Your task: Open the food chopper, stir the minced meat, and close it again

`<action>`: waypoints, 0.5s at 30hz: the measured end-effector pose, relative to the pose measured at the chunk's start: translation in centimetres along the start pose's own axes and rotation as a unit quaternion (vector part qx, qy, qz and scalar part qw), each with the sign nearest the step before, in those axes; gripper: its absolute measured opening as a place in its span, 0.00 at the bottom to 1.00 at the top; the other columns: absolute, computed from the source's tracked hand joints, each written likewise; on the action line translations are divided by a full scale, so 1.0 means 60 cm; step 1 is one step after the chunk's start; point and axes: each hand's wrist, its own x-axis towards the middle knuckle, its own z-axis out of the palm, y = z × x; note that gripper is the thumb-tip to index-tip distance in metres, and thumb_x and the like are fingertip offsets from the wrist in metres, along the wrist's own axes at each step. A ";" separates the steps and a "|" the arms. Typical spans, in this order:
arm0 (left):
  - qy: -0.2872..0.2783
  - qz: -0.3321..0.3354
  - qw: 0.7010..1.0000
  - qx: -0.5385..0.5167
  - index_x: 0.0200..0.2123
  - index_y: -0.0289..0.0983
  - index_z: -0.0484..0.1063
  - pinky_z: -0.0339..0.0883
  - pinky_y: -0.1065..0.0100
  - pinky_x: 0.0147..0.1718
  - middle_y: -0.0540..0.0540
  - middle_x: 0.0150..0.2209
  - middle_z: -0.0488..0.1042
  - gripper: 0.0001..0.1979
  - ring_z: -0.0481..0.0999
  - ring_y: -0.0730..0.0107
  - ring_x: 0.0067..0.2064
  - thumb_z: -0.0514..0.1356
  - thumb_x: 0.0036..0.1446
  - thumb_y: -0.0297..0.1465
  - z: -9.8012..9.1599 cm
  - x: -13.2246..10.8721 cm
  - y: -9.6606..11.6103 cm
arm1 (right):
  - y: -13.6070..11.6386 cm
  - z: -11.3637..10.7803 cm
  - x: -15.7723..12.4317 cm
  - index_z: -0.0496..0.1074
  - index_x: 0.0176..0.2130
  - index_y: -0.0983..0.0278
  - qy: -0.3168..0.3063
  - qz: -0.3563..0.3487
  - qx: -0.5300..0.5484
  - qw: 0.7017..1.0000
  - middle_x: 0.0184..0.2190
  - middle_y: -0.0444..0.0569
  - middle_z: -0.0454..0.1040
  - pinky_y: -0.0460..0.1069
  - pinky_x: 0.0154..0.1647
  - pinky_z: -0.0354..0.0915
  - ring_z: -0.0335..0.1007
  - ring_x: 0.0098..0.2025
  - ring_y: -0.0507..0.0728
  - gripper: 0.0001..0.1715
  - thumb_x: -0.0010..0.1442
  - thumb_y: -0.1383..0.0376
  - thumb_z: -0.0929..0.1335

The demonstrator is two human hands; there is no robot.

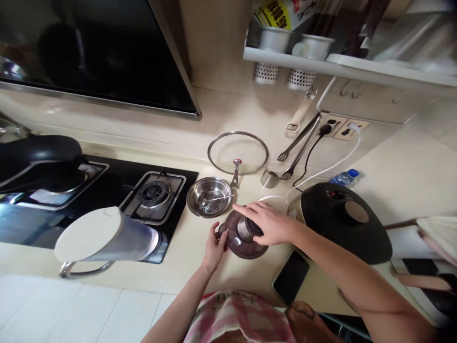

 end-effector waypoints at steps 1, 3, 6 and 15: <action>0.002 -0.001 1.000 0.002 0.56 0.35 0.55 0.59 0.74 0.18 0.59 0.22 0.64 0.39 0.63 0.78 0.19 0.63 0.48 0.51 0.000 0.000 0.001 | -0.001 0.001 0.002 0.47 0.69 0.61 -0.007 -0.002 -0.004 1.000 0.54 0.56 0.66 0.60 0.60 0.58 0.61 0.57 0.64 0.56 0.48 0.67 0.71; 0.006 -0.011 1.000 -0.001 0.56 0.35 0.55 0.60 0.74 0.19 0.59 0.21 0.64 0.40 0.64 0.77 0.19 0.63 0.48 0.52 -0.002 -0.002 0.003 | -0.003 0.007 0.004 0.46 0.69 0.62 -0.006 -0.001 0.001 1.000 0.55 0.57 0.65 0.60 0.60 0.58 0.59 0.58 0.64 0.56 0.48 0.66 0.72; 0.006 -0.037 0.999 -0.014 0.55 0.37 0.57 0.63 0.73 0.22 0.56 0.23 0.68 0.39 0.67 0.75 0.22 0.61 0.48 0.54 -0.011 -0.018 0.000 | -0.006 0.019 -0.007 0.46 0.69 0.63 0.037 0.012 0.017 0.999 0.60 0.58 0.61 0.60 0.63 0.53 0.54 0.62 0.64 0.57 0.49 0.61 0.73; -0.111 -0.104 0.982 0.112 0.49 0.37 0.65 0.66 0.69 0.26 0.53 0.24 0.71 0.36 0.70 0.70 0.26 0.64 0.44 0.55 -0.043 -0.082 -0.043 | -0.011 0.025 -0.025 0.44 0.68 0.56 0.094 0.105 -0.003 0.990 0.62 0.56 0.61 0.62 0.54 0.64 0.65 0.55 0.66 0.50 0.57 0.54 0.70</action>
